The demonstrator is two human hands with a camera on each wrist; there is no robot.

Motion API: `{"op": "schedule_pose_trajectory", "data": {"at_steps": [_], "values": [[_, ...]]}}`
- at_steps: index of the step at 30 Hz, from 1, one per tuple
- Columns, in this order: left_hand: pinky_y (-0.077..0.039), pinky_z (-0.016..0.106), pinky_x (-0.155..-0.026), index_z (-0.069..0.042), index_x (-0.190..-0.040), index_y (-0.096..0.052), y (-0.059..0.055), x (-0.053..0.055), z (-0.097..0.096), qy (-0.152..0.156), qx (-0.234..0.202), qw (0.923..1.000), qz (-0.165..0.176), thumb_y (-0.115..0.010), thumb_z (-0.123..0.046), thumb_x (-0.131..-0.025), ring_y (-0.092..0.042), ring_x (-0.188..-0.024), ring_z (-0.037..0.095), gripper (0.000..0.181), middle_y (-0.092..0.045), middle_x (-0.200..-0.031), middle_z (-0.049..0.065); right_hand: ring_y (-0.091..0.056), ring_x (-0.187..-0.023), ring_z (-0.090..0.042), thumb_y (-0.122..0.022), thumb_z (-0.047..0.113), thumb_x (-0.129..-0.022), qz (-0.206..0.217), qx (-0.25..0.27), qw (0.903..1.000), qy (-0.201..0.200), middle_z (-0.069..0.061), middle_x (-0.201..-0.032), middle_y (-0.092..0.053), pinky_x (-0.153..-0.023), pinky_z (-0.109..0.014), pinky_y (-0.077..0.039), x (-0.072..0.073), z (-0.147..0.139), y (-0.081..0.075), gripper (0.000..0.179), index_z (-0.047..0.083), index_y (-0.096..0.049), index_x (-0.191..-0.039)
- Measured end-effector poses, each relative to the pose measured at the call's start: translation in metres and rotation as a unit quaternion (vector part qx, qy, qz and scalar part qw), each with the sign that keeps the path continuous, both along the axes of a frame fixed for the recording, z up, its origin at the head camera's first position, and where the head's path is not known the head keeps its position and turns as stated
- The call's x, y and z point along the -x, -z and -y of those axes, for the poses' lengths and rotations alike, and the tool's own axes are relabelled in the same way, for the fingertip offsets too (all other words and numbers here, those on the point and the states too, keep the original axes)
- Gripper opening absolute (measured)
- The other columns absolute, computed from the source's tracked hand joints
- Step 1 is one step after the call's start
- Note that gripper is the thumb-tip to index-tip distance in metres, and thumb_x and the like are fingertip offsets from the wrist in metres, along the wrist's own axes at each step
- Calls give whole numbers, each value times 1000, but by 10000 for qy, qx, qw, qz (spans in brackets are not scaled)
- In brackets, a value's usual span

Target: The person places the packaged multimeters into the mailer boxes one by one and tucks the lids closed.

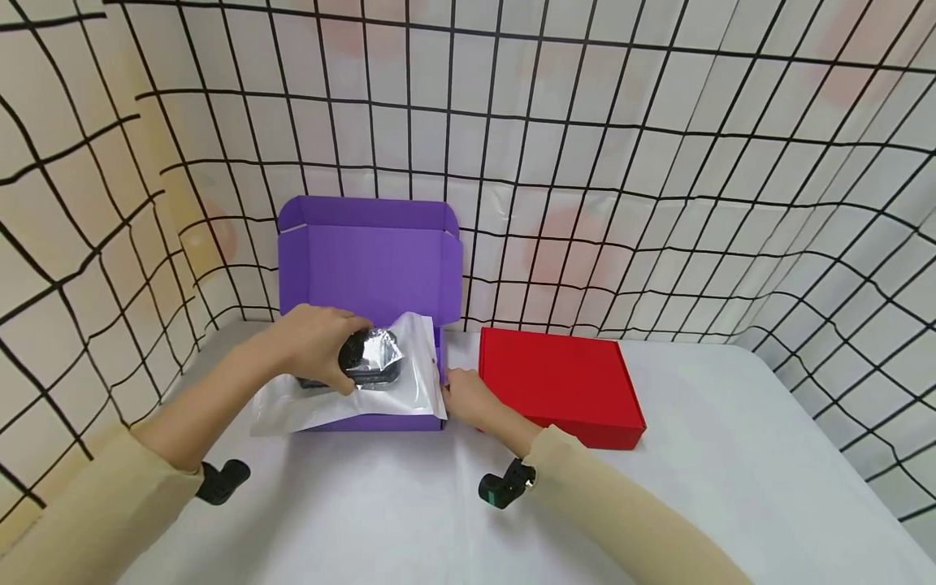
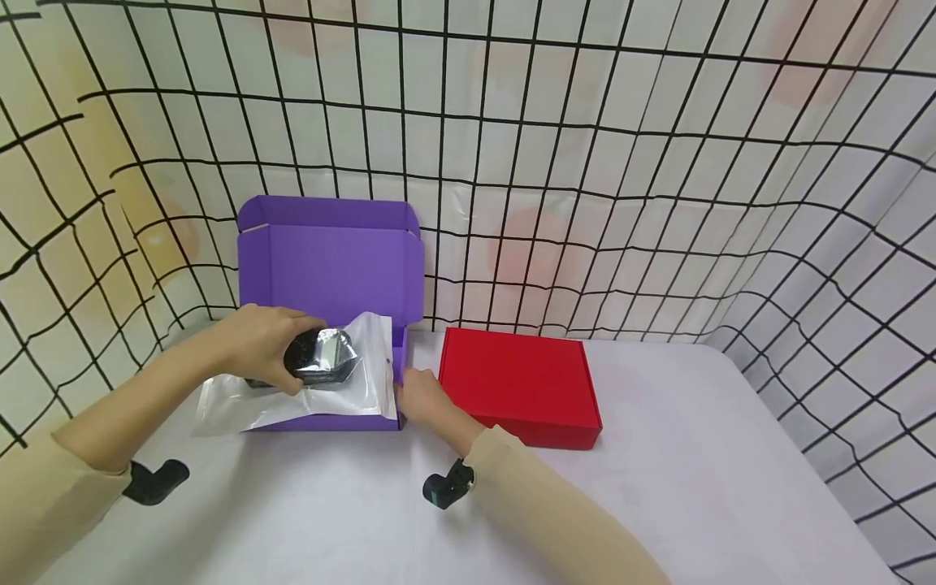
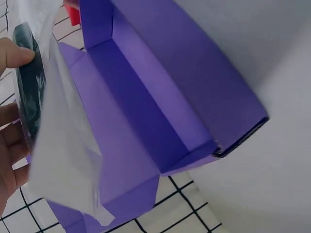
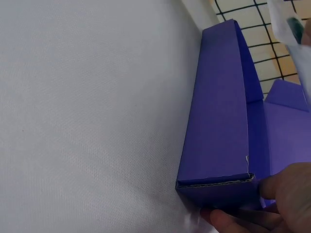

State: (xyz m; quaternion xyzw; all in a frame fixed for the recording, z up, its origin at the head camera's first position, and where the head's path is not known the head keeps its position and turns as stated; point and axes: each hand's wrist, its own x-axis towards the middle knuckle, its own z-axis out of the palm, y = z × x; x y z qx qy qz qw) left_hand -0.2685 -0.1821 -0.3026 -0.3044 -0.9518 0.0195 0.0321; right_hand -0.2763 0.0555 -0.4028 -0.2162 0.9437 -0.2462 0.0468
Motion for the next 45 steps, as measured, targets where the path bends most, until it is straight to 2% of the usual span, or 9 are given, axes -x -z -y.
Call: {"op": "schedule_pose_trajectory", "data": {"at_steps": [5, 9, 15, 23, 28, 33, 38, 41, 45], "values": [[-49, 42, -71, -10, -120, -57, -1, 12, -2, -102, 44, 9998, 139, -75, -46, -54, -59, -88, 18, 77, -63, -109, 2, -38, -52, -15, -49, 5, -89, -249, -88, 9996, -77, -5, -59, -45, -44, -21, -30, -1, 1, -3, 15, 0, -52, -75], [-49, 43, -70, -10, -121, -56, 5, 20, -1, -140, 119, 9993, 321, -76, -44, -55, -59, -88, 19, 76, -63, -109, 3, -39, -52, -16, -50, 6, -90, -189, -71, 9998, -33, -5, -58, -45, -44, -22, -31, -3, 2, -6, 17, -1, -52, -75], [-49, 46, -73, -11, -118, -58, 17, 33, 1, -221, 175, 9985, 469, -78, -42, -54, -60, -91, 21, 74, -64, -106, 4, -38, -52, -16, -49, 7, -92, -14, -176, 9998, 100, -3, -57, -40, -44, -20, -31, -4, 5, -7, 20, 1, -51, -74], [-48, 41, -66, -10, -119, -53, 38, 46, -3, -313, 317, 9951, 880, -80, -39, -52, -58, -79, 19, 77, -63, -90, 2, -39, -52, -17, -48, 4, -90, -84, -246, 9995, 185, -5, -58, -42, -45, -21, -32, -3, 8, -2, 18, 0, -51, -72], [-47, 40, -65, -10, -117, -52, 49, 50, -3, -319, 281, 9941, 1000, -80, -38, -52, -57, -76, 19, 76, -62, -85, 1, -39, -52, -15, -49, 3, -90, -135, -241, 9995, 179, -7, -59, -46, -45, -21, -32, -4, 9, 0, 14, -4, -58, -82], [-47, 40, -66, -9, -117, -52, 51, 54, -5, -376, 342, 9932, 1049, -80, -37, -53, -57, -77, 19, 75, -62, -86, 1, -40, -51, -15, -49, 4, -90, -201, -273, 9993, 181, -7, -58, -48, -45, -21, -33, -5, 9, 0, 16, -8, -61, -92], [-47, 42, -70, -10, -118, -51, 53, 57, -10, -405, 426, 9929, 1038, -81, -38, -54, -58, -82, 21, 76, -63, -90, 2, -40, -51, -16, -48, 3, -90, -324, -213, 9991, 144, -7, -57, -45, -45, -22, -33, -6, 7, 0, 17, -3, -55, -77], [-47, 43, -70, -9, -115, -51, 58, 57, -13, -263, 416, 9944, 938, -81, -39, -54, -58, -82, 22, 75, -63, -89, 3, -40, -51, -16, -47, 4, -90, -402, -219, 9988, 150, -6, -56, -43, -45, -22, -33, -6, 6, 0, 21, 1, -50, -70], [-48, 44, -70, -8, -115, -52, 65, 54, -16, -126, 505, 9951, 837, -82, -43, -53, -60, -85, 24, 77, -63, -90, 4, -42, -52, -16, -48, 6, -92, -348, -232, 9990, 140, -6, -57, -44, -46, -23, -35, -8, 6, 0, 19, 0, -50, -74]]}}
